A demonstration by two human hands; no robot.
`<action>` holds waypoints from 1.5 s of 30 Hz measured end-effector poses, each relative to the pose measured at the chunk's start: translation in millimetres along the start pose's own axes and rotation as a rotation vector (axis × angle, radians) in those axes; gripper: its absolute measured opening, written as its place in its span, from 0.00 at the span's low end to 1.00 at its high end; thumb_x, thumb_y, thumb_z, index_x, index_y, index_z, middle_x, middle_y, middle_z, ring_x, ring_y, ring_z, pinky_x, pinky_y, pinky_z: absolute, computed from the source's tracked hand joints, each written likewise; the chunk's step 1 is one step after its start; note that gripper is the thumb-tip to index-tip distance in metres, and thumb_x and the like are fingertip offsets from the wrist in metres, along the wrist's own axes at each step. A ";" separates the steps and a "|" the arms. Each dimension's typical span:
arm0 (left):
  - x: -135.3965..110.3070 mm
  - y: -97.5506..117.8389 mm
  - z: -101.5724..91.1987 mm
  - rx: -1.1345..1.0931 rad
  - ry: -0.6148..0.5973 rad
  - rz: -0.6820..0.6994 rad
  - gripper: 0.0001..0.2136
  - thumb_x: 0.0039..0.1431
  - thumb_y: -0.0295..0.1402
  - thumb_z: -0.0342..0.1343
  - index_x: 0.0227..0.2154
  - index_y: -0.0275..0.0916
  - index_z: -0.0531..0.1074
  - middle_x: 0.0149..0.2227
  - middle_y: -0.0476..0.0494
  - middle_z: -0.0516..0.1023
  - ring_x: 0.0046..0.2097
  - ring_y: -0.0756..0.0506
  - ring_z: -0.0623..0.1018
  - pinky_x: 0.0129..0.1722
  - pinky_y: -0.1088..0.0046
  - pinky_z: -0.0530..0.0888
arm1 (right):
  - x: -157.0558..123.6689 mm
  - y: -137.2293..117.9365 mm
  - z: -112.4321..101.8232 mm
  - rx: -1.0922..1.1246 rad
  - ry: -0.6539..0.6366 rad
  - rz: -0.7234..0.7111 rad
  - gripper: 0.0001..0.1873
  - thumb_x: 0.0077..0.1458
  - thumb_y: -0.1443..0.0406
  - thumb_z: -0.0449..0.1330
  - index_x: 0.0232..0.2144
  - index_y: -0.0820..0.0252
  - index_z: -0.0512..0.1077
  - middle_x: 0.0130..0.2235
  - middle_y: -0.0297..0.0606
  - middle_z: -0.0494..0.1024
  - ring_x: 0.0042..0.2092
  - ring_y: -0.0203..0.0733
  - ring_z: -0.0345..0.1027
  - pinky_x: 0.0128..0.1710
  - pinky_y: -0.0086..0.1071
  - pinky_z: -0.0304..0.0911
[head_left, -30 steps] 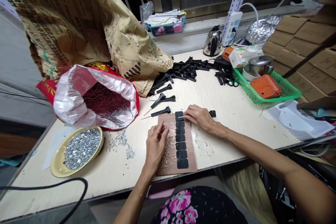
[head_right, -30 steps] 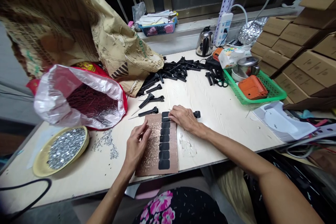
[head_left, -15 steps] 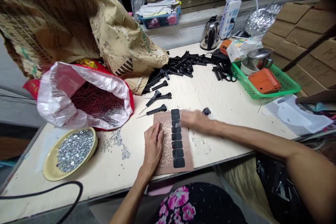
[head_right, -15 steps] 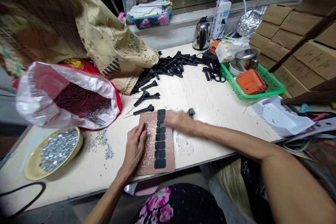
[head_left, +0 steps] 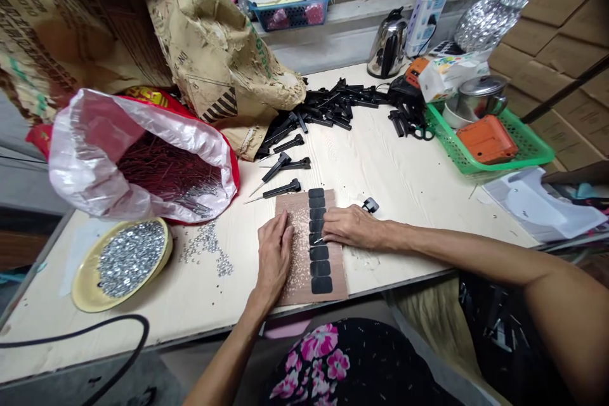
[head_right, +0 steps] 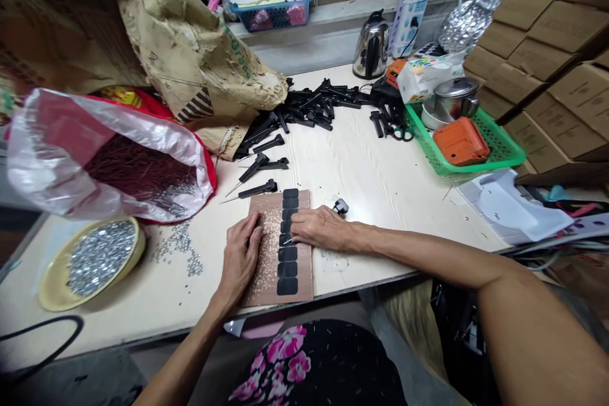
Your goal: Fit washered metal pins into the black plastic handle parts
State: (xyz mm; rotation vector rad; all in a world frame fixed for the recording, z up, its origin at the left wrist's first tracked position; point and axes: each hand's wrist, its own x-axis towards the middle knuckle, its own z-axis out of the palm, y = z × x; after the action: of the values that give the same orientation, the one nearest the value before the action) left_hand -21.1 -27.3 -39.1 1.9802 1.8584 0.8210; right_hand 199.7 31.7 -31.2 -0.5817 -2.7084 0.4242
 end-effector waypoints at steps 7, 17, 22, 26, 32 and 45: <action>-1.0 0.6 -0.2 -0.019 0.008 0.011 0.19 0.64 0.36 0.43 0.56 0.39 0.64 0.53 0.38 0.70 0.54 0.41 0.67 0.55 0.54 0.64 | 9.2 13.4 -5.0 -0.029 0.072 0.151 0.18 0.66 0.61 0.44 0.32 0.64 0.70 0.33 0.38 0.70 0.33 0.34 0.61 0.25 0.25 0.59; -2.9 1.5 -2.0 -0.056 0.017 -0.012 0.19 0.64 0.36 0.45 0.55 0.40 0.65 0.52 0.38 0.71 0.54 0.41 0.67 0.54 0.56 0.66 | -1.4 -14.8 7.6 0.006 0.151 0.190 0.14 0.65 0.68 0.45 0.31 0.63 0.68 0.29 0.36 0.69 0.28 0.32 0.60 0.20 0.25 0.59; -5.2 -2.8 -1.1 -0.091 0.042 -0.006 0.18 0.64 0.34 0.45 0.55 0.39 0.65 0.52 0.39 0.71 0.54 0.42 0.67 0.54 0.56 0.67 | -8.8 -11.8 -1.5 0.023 0.027 0.058 0.13 0.63 0.68 0.48 0.30 0.61 0.70 0.29 0.36 0.71 0.30 0.35 0.63 0.23 0.28 0.61; -8.0 -0.1 -1.9 -0.159 0.071 0.001 0.16 0.63 0.33 0.46 0.53 0.42 0.67 0.51 0.40 0.73 0.54 0.42 0.68 0.55 0.55 0.67 | -19.7 25.8 -21.5 -0.123 0.067 0.337 0.11 0.63 0.63 0.50 0.34 0.58 0.72 0.33 0.38 0.73 0.32 0.38 0.66 0.25 0.30 0.61; -19.5 2.5 -23.8 -0.228 0.159 -0.039 0.13 0.62 0.32 0.48 0.47 0.40 0.72 0.47 0.39 0.74 0.50 0.43 0.72 0.48 0.60 0.72 | 40.4 32.8 -32.1 -0.341 0.161 0.293 0.14 0.63 0.60 0.49 0.36 0.58 0.72 0.36 0.42 0.75 0.37 0.45 0.65 0.35 0.37 0.59; -97.3 -100.3 -103.7 0.194 0.222 -0.205 0.12 0.61 0.38 0.49 0.37 0.41 0.76 0.32 0.42 0.75 0.38 0.43 0.71 0.37 0.64 0.71 | 193.3 11.7 53.4 -0.330 -0.216 0.209 0.13 0.62 0.64 0.49 0.36 0.61 0.73 0.40 0.46 0.73 0.42 0.46 0.63 0.31 0.32 0.55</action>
State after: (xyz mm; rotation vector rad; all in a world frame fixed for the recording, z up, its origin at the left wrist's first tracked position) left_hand -163.1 -127.7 -34.5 1.8248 2.3025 0.8567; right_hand 17.2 115.5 -32.9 -0.9649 -2.9595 0.0904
